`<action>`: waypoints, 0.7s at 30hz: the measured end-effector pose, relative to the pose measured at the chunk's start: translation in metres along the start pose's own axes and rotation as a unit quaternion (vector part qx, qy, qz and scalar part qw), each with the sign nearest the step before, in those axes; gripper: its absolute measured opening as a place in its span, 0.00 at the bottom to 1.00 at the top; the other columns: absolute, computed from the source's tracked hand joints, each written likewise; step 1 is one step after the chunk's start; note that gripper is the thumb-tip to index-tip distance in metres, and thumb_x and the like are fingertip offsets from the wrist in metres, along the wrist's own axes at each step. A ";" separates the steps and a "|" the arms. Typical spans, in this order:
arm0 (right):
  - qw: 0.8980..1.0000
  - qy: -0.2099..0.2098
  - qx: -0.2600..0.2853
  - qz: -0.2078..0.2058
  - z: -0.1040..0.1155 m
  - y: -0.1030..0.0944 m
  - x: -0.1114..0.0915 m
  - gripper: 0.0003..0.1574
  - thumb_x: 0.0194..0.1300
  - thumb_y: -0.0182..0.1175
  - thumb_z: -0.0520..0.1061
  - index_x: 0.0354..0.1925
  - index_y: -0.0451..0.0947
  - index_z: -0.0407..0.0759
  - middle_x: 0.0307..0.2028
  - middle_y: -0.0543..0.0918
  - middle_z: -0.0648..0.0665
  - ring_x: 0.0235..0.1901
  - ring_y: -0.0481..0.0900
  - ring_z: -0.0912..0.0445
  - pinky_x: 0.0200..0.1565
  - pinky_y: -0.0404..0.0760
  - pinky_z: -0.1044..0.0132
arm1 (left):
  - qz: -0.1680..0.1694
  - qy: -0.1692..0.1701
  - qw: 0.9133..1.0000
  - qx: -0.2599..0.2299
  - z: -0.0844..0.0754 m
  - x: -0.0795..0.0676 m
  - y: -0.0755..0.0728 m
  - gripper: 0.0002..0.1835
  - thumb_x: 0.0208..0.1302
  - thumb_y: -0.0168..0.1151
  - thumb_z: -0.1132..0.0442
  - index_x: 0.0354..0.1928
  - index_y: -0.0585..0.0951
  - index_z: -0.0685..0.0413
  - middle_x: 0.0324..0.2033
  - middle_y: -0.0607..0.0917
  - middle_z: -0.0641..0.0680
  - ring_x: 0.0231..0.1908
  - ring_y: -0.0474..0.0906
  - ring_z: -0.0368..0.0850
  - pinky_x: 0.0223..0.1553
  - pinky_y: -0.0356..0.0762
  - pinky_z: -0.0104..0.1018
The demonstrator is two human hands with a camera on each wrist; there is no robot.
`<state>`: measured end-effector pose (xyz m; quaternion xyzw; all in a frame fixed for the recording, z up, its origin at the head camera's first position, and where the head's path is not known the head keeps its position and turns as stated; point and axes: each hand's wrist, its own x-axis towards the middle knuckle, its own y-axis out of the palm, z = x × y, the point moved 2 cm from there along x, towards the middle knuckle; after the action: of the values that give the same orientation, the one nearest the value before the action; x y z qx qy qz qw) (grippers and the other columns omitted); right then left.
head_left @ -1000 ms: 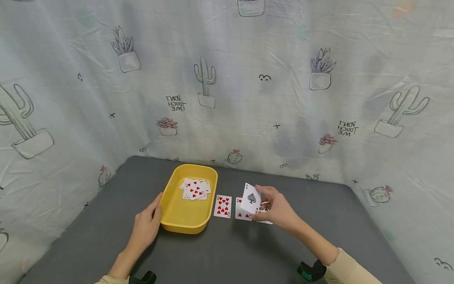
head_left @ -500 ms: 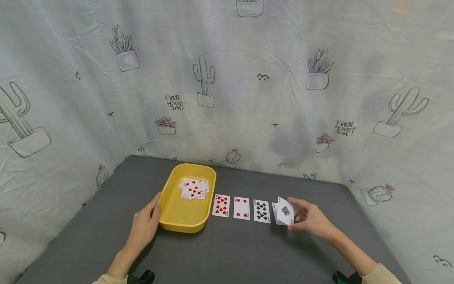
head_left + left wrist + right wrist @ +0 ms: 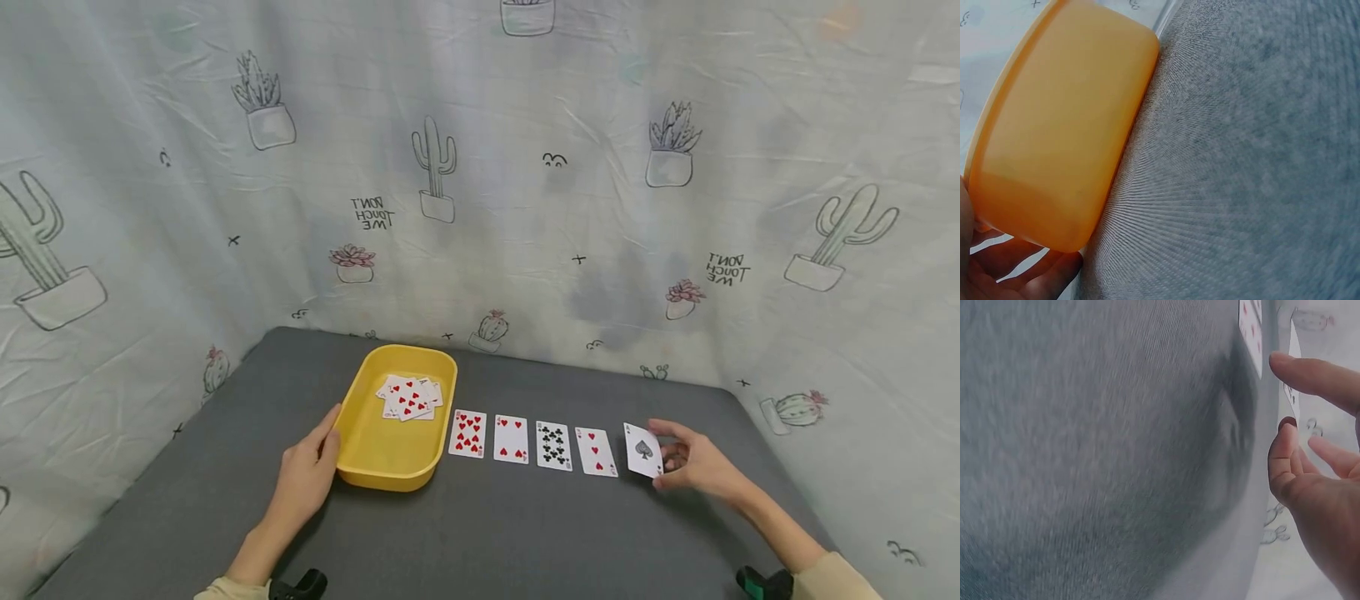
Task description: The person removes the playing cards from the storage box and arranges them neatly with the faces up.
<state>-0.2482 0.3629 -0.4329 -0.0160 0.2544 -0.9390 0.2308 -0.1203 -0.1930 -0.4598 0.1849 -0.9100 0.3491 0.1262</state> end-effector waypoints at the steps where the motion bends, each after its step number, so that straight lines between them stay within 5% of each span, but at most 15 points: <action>1: 1.000 0.002 -0.002 0.000 -0.003 -0.002 0.001 0.59 0.35 0.74 0.36 0.64 0.55 0.38 0.57 0.63 0.38 0.37 0.72 0.49 0.31 0.76 0.62 | 0.000 0.000 1.000 0.000 0.000 0.000 0.000 0.24 0.70 0.40 0.51 0.66 0.59 0.43 0.58 0.68 0.58 0.54 0.66 0.53 0.46 0.68 0.52; 12: 0.997 0.023 -0.069 0.023 -0.025 -0.008 0.016 0.60 0.34 0.75 0.41 0.64 0.56 0.40 0.54 0.66 0.38 0.41 0.70 0.47 0.33 0.75 0.64 | -0.001 0.000 1.000 0.003 -0.001 0.000 0.001 0.24 0.70 0.39 0.51 0.66 0.60 0.44 0.58 0.68 0.59 0.54 0.67 0.54 0.45 0.69 0.52; 21: 0.998 0.000 -0.064 0.025 -0.030 -0.008 0.020 0.59 0.35 0.75 0.41 0.64 0.55 0.41 0.58 0.63 0.39 0.42 0.69 0.45 0.33 0.75 0.66 | -0.004 0.002 1.000 0.007 0.000 0.001 0.002 0.24 0.70 0.39 0.51 0.66 0.60 0.44 0.57 0.69 0.59 0.54 0.67 0.55 0.46 0.68 0.53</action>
<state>-0.2744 0.3747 -0.4570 -0.0242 0.3142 -0.9148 0.2526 -0.1221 -0.1921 -0.4609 0.1886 -0.9066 0.3551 0.1282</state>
